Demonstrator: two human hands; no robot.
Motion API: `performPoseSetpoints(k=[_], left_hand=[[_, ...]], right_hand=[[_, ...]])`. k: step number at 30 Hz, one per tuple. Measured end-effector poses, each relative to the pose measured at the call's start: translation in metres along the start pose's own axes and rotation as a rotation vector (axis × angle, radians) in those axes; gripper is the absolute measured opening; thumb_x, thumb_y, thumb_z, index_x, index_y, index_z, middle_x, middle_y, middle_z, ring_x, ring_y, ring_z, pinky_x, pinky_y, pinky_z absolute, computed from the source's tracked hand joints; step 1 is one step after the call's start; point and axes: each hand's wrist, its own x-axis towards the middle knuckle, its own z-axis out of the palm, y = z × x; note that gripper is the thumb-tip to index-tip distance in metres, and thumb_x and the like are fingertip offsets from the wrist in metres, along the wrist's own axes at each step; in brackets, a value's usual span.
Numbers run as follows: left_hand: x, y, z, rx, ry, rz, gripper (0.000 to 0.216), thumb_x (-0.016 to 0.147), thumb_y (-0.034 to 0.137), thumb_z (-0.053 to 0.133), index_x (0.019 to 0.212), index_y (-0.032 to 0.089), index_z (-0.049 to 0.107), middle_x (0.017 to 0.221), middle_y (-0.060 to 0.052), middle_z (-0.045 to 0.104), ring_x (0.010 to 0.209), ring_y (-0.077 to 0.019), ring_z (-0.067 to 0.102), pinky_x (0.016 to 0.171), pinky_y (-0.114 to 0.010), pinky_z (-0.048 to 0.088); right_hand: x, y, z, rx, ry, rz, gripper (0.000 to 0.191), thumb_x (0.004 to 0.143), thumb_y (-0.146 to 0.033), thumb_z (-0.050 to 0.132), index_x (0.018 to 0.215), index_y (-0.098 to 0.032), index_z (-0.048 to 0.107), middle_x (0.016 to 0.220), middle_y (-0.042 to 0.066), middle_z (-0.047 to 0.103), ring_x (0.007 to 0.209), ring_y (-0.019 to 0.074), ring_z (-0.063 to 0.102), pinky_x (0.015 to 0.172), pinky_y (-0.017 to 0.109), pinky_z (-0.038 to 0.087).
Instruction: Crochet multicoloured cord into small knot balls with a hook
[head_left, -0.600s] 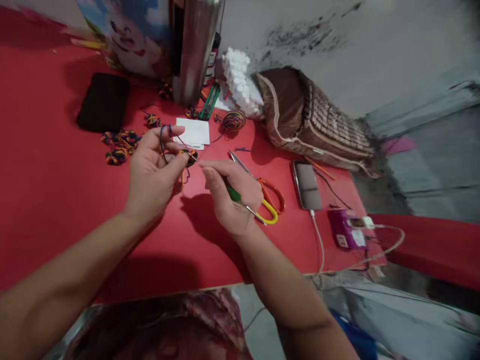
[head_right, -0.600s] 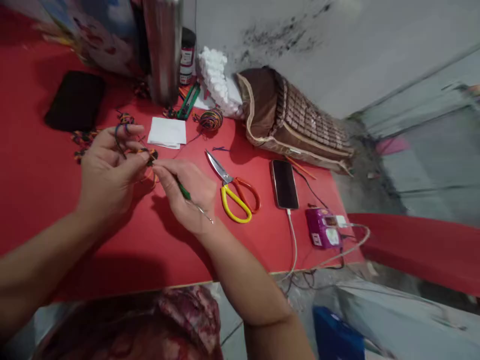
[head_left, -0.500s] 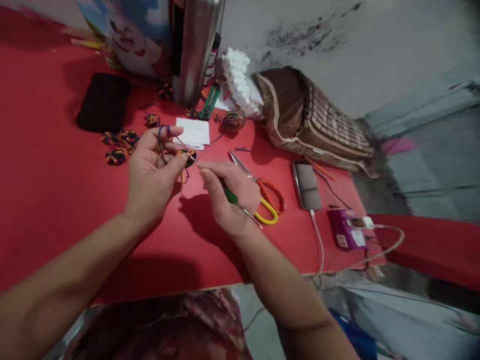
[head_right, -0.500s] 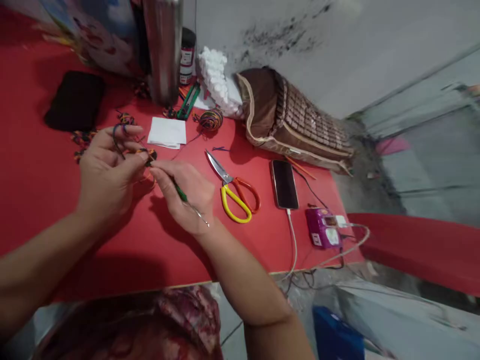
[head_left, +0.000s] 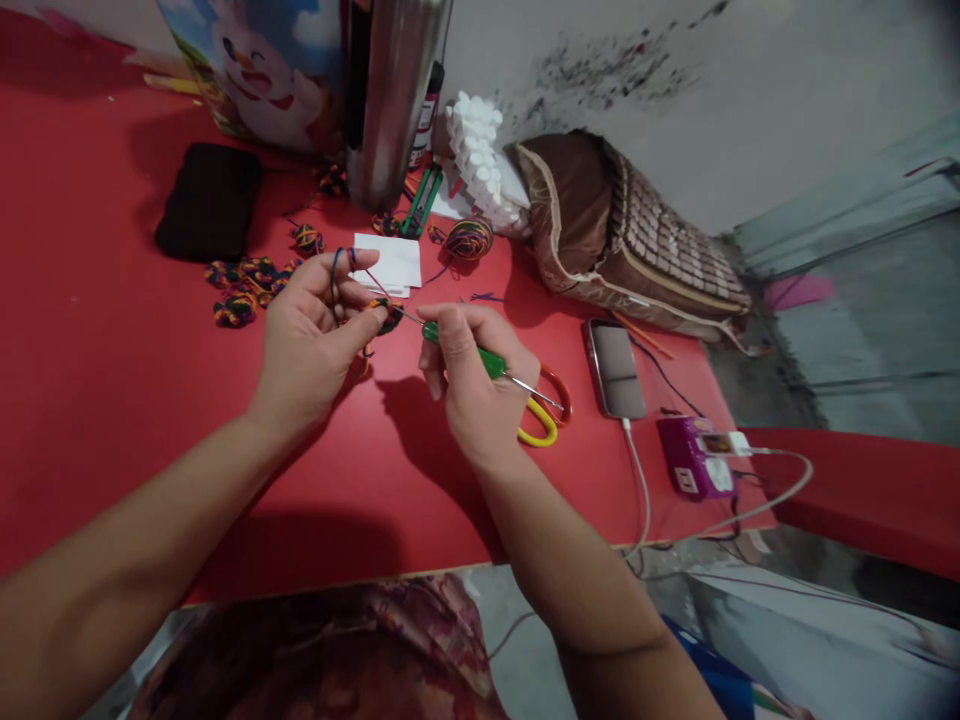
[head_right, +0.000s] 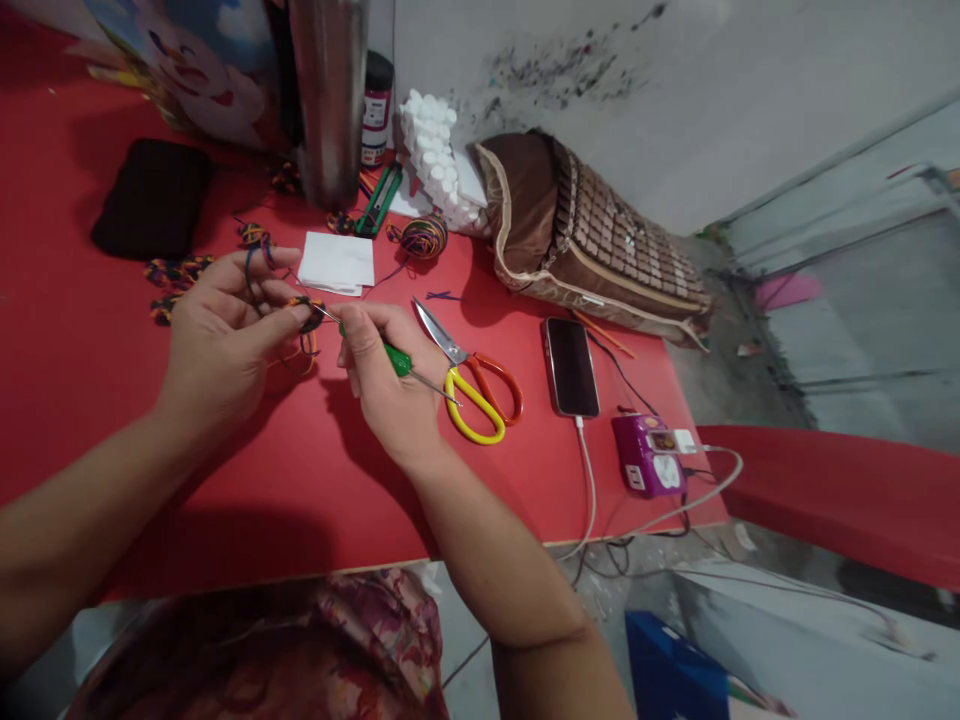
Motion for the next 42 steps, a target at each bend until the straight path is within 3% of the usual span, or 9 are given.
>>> performPoseSetpoints(k=[8,13,17,21,28,32,36,42], left_hand=[[0.000,0.001,-0.002,-0.014,-0.012,-0.082,0.037,0.073,0.009,0.087,0.105,0.028,0.086,0.086,0.000,0.066,0.069,-0.0107,0.054,0.058,-0.026,0.046],[0.000,-0.003,-0.005,0.218,-0.063,0.121,0.036,0.078,0.015,0.089,0.111,0.026,0.081,0.091,-0.001,0.072,0.077,-0.0145,0.062,0.061,-0.027,0.051],[-0.004,-0.005,-0.008,0.396,-0.102,0.287,0.030,0.090,0.022,0.088,0.119,0.028,0.080,0.095,-0.002,0.074,0.076,-0.0144,0.062,0.064,-0.030,0.051],[-0.007,-0.002,-0.009,0.498,-0.152,0.337,0.027,0.095,0.022,0.084,0.120,0.032,0.080,0.097,0.000,0.074,0.069,-0.0136,0.056,0.064,-0.032,0.050],[-0.005,0.008,-0.008,0.476,-0.272,0.358,0.039,0.088,0.005,0.072,0.116,0.031,0.082,0.090,0.000,0.071,0.072,-0.0154,0.061,0.064,-0.031,0.048],[0.001,0.009,-0.008,0.313,-0.340,0.195,0.042,0.079,0.004,0.075,0.112,0.028,0.085,0.085,0.000,0.071,0.066,-0.0134,0.059,0.058,-0.029,0.045],[0.002,0.005,-0.005,0.053,-0.309,-0.027,0.038,0.075,0.008,0.084,0.109,0.025,0.086,0.084,-0.001,0.070,0.072,-0.0142,0.062,0.063,-0.027,0.052],[-0.004,0.006,0.002,-0.030,-0.230,-0.178,0.042,0.073,0.009,0.089,0.112,0.025,0.084,0.087,0.000,0.068,0.069,-0.0131,0.061,0.061,-0.026,0.055]], right_hand=[[0.003,-0.002,-0.006,0.000,-0.031,-0.014,0.031,0.107,-0.051,0.073,0.096,-0.023,0.083,0.062,-0.006,0.062,0.053,0.0085,0.056,0.058,0.026,0.051],[0.006,-0.003,-0.008,-0.044,-0.006,0.037,0.041,0.105,-0.060,0.072,0.091,-0.023,0.081,0.059,-0.006,0.059,0.052,0.0093,0.055,0.054,0.025,0.050],[0.010,-0.006,-0.006,0.024,0.038,0.108,0.048,0.101,-0.065,0.075,0.080,-0.022,0.075,0.053,-0.008,0.055,0.039,0.0058,0.043,0.039,0.023,0.037],[0.012,-0.006,-0.003,0.050,0.047,0.152,0.051,0.099,-0.070,0.075,0.080,-0.023,0.072,0.053,-0.009,0.058,0.034,0.0048,0.042,0.034,0.022,0.029],[0.014,-0.002,-0.006,0.072,0.046,0.188,0.053,0.097,-0.072,0.074,0.074,-0.025,0.073,0.056,-0.005,0.067,0.035,0.0068,0.046,0.034,0.025,0.034],[0.019,0.007,-0.012,0.082,0.053,0.244,0.057,0.102,-0.075,0.065,0.074,-0.026,0.075,0.051,-0.005,0.060,0.033,0.0072,0.039,0.033,0.027,0.029],[0.025,0.014,-0.015,0.142,0.028,0.321,0.064,0.102,-0.082,0.058,0.073,-0.026,0.071,0.049,-0.006,0.055,0.033,0.0069,0.037,0.033,0.026,0.026],[0.026,0.007,-0.010,0.294,-0.004,0.360,0.060,0.089,-0.081,0.077,0.076,-0.022,0.074,0.052,-0.006,0.061,0.034,0.0055,0.038,0.034,0.025,0.026]])
